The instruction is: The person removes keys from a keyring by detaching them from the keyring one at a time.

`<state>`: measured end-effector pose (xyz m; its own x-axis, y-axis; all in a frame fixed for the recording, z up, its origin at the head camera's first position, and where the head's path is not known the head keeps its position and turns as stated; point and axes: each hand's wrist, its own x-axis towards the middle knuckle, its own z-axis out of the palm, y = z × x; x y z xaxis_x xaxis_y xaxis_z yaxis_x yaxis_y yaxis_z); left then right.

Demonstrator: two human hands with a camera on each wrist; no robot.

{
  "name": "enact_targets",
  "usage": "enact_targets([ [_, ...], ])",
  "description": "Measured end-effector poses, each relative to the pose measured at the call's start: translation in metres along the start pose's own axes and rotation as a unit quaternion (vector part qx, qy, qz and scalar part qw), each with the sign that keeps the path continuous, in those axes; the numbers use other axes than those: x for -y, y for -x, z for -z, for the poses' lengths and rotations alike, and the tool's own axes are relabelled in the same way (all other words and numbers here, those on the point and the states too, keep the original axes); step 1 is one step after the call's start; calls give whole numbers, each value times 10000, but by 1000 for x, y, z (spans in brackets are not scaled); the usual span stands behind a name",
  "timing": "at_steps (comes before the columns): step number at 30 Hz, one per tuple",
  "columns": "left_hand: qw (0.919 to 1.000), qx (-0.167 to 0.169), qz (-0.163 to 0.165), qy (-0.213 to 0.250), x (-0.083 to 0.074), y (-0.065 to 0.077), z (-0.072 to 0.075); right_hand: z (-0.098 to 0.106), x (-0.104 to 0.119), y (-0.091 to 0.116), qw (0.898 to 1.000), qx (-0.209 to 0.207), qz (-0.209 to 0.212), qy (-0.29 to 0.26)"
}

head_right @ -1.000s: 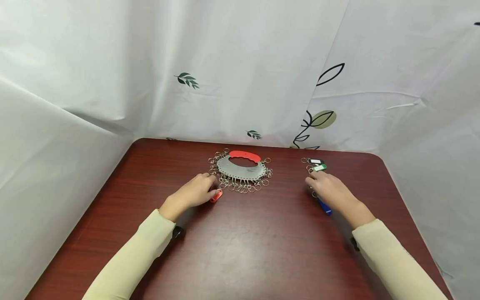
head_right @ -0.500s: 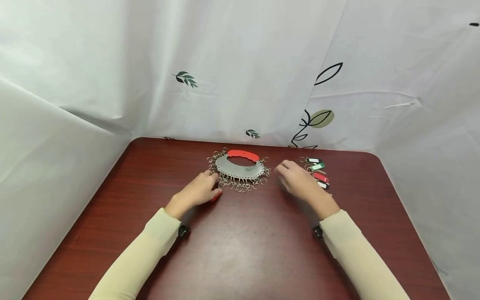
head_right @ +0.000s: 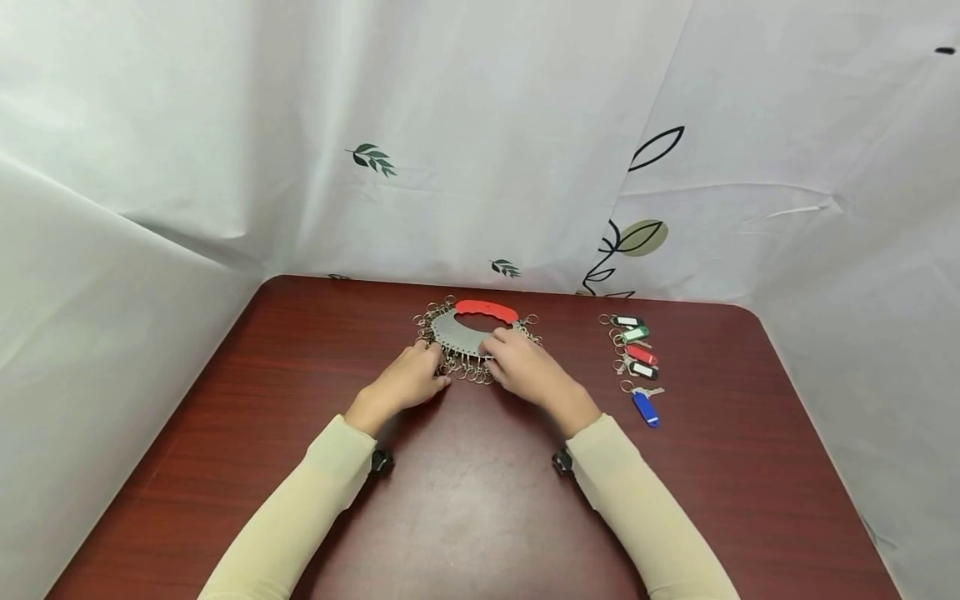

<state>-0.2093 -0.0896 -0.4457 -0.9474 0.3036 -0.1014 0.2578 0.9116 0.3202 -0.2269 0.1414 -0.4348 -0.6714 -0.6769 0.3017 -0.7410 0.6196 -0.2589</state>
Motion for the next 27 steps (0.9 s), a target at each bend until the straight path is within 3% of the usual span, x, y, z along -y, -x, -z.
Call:
enact_targets([
  [13,9984,53,527,197,-5,-7,-1,-23,17,-21,9966,526,-366,-517],
  [27,9958,111,561,716,-5,-12,-2,-31,19,-24,9907,568,-820,-923],
])
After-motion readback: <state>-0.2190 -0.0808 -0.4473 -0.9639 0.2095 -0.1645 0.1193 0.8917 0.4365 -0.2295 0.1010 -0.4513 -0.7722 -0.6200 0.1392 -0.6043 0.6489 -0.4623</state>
